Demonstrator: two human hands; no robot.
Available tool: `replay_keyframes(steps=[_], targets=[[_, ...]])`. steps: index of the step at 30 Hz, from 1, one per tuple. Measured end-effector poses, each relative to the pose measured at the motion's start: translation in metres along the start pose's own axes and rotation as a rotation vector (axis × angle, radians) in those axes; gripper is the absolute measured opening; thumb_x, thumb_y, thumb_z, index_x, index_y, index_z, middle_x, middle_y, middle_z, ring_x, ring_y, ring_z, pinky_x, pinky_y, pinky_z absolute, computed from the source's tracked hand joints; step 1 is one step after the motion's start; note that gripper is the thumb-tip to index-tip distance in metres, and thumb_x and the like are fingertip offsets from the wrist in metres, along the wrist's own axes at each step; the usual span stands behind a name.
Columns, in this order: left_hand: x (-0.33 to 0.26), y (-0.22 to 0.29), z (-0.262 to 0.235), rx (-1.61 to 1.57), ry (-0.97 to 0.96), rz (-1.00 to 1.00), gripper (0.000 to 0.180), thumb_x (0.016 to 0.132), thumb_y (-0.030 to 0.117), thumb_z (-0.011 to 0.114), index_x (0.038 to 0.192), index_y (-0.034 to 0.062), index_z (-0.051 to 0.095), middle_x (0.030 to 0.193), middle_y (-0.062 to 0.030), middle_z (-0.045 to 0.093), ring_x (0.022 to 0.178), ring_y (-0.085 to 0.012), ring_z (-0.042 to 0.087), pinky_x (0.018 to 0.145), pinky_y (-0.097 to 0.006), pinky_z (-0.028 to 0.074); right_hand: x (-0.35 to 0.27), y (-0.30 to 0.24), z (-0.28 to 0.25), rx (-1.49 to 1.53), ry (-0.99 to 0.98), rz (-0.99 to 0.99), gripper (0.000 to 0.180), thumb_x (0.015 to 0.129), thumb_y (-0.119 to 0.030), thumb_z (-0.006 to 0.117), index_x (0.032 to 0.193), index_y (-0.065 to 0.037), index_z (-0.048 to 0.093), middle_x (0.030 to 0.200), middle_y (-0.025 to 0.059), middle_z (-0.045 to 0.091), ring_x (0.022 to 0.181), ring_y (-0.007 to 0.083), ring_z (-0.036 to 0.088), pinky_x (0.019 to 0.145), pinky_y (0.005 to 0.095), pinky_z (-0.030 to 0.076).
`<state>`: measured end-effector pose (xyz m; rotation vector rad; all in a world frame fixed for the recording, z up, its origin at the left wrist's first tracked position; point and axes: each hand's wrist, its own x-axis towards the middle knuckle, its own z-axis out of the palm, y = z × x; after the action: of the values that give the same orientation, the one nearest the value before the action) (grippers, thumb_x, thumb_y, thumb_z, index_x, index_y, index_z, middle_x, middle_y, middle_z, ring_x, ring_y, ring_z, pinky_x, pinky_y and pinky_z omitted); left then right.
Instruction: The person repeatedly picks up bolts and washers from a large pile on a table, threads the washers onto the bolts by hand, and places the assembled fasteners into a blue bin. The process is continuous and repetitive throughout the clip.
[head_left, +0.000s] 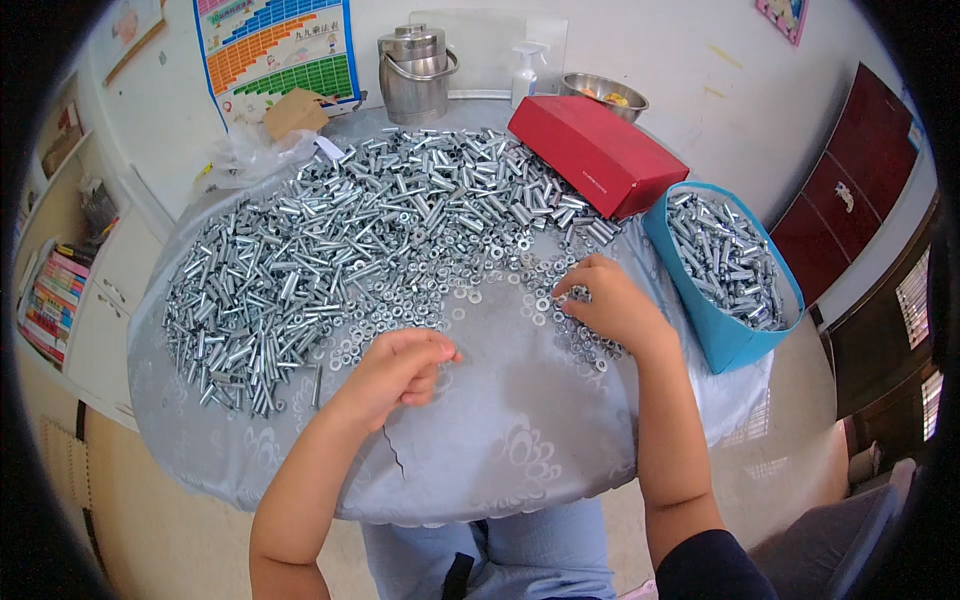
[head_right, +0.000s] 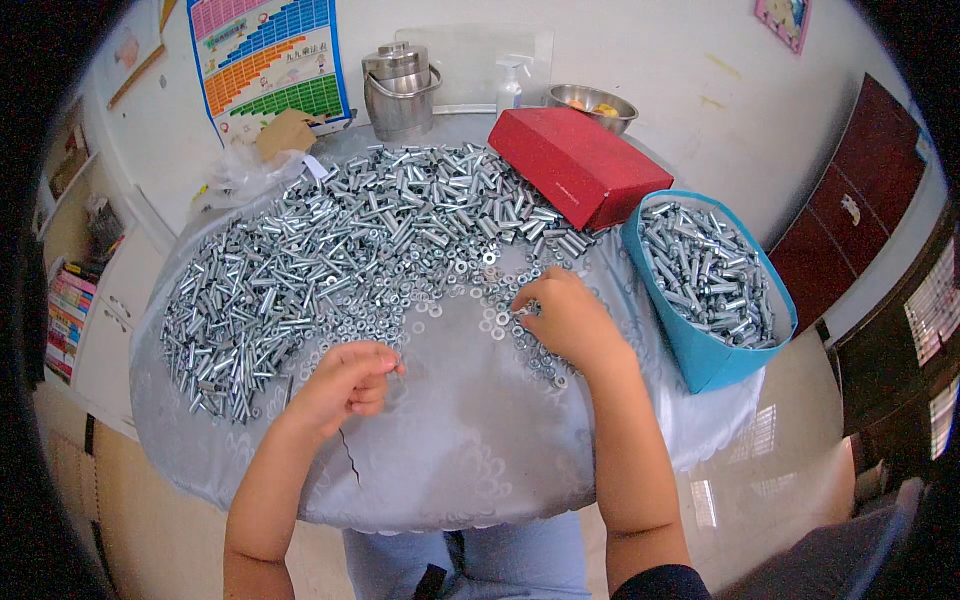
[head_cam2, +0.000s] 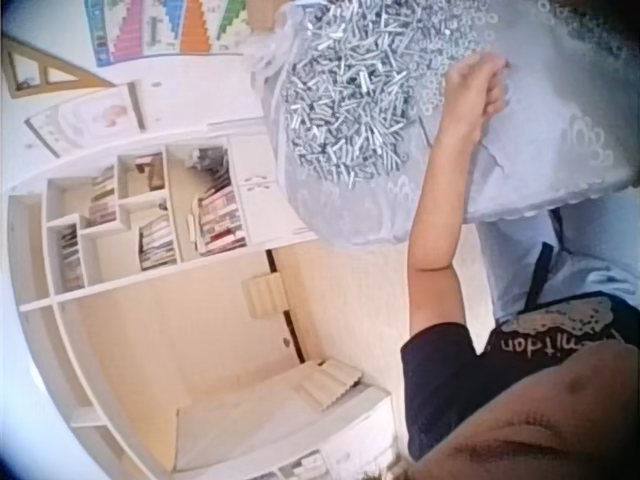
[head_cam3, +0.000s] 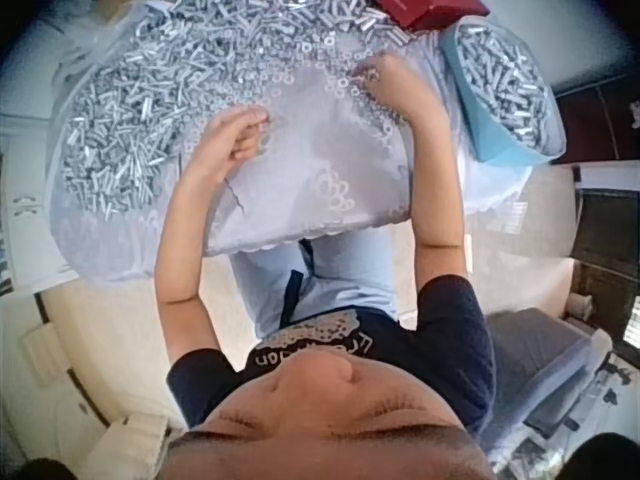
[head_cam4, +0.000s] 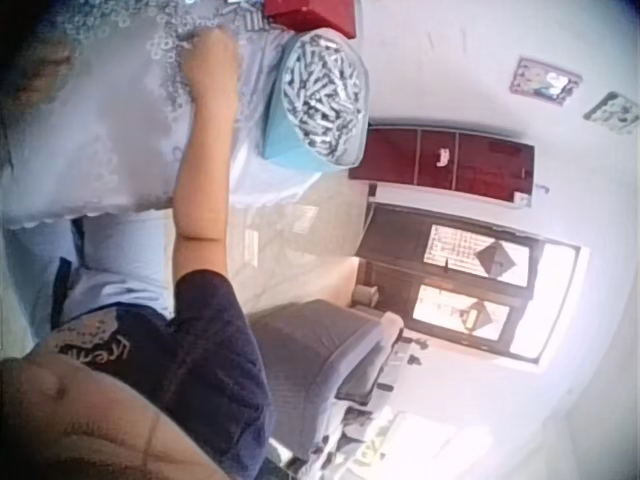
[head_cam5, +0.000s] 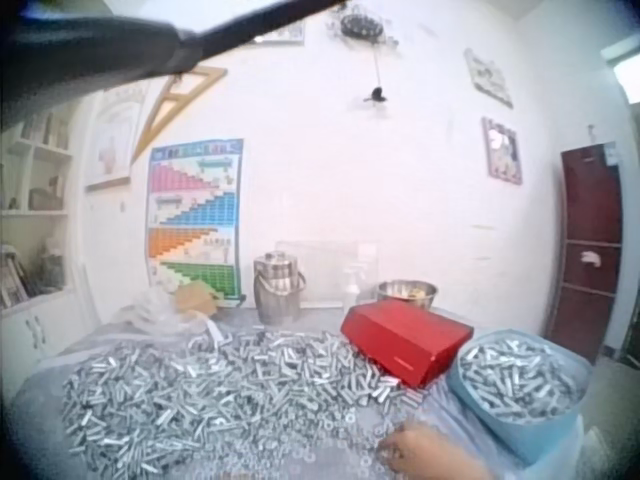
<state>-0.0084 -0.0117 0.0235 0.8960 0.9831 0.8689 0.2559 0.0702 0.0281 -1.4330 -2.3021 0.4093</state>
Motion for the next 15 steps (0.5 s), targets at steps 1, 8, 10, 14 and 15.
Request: replay_keyframes(steps=[1, 8, 10, 14, 15], targets=[[-0.0007, -0.0002, 0.0002, -0.001, 0.008, 0.005, 0.018, 0.084, 0.015, 0.052, 0.087, -0.0029, 0.056, 0.05, 0.0071, 0.03, 0.042, -0.0027, 0.023, 0.04, -0.021, 0.021, -0.0007, -0.0016, -0.0005, -0.002, -0.011, -0.016, 0.018, 0.068, -0.007, 0.064, 0.085, -0.009, 0.067, 0.096, 0.0139, 0.053, 0.098, 0.0297, 0.049, 0.086, 0.034, 0.041], [-0.0011, 0.0033, -0.0018, 0.008, 0.03, 0.009, 0.018, 0.084, 0.015, 0.053, 0.088, -0.0022, 0.058, 0.05, 0.0071, 0.031, 0.042, -0.0026, 0.024, 0.04, -0.021, 0.021, -0.0028, -0.0108, -0.0024, -0.08, -0.101, 0.017, 0.02, 0.066, -0.005, 0.064, 0.084, -0.012, 0.068, 0.097, 0.012, 0.053, 0.098, 0.0286, 0.049, 0.086, 0.0341, 0.041], [-0.0002, 0.0019, -0.0024, 0.013, 0.043, 0.005, 0.018, 0.084, 0.015, 0.054, 0.088, -0.0019, 0.058, 0.05, 0.0069, 0.032, 0.042, -0.0028, 0.025, 0.04, -0.021, 0.021, -0.0025, -0.0103, -0.0019, -0.077, -0.127, 0.011, 0.021, 0.065, -0.004, 0.065, 0.085, -0.012, 0.068, 0.098, 0.0115, 0.053, 0.099, 0.0284, 0.049, 0.085, 0.0339, 0.041], [-0.0007, 0.0023, 0.0005, 0.033, 0.013, -0.005, 0.018, 0.084, 0.015, 0.054, 0.088, -0.0015, 0.059, 0.05, 0.0066, 0.032, 0.042, -0.003, 0.024, 0.04, -0.021, 0.021, -0.004, -0.0084, 0.0004, -0.053, -0.088, -0.047, 0.02, 0.065, -0.004, 0.064, 0.082, -0.013, 0.068, 0.092, 0.0124, 0.053, 0.094, 0.0302, 0.05, 0.083, 0.0361, 0.043], [-0.0009, 0.0019, 0.0002, 0.027, 0.009, -0.01, 0.018, 0.084, 0.015, 0.054, 0.088, -0.0017, 0.059, 0.05, 0.0066, 0.032, 0.042, -0.0031, 0.024, 0.04, -0.021, 0.021, -0.004, -0.009, 0.0006, -0.051, -0.093, -0.05, 0.021, 0.065, -0.004, 0.065, 0.083, -0.013, 0.068, 0.093, 0.0123, 0.053, 0.094, 0.03, 0.05, 0.083, 0.0359, 0.043]])
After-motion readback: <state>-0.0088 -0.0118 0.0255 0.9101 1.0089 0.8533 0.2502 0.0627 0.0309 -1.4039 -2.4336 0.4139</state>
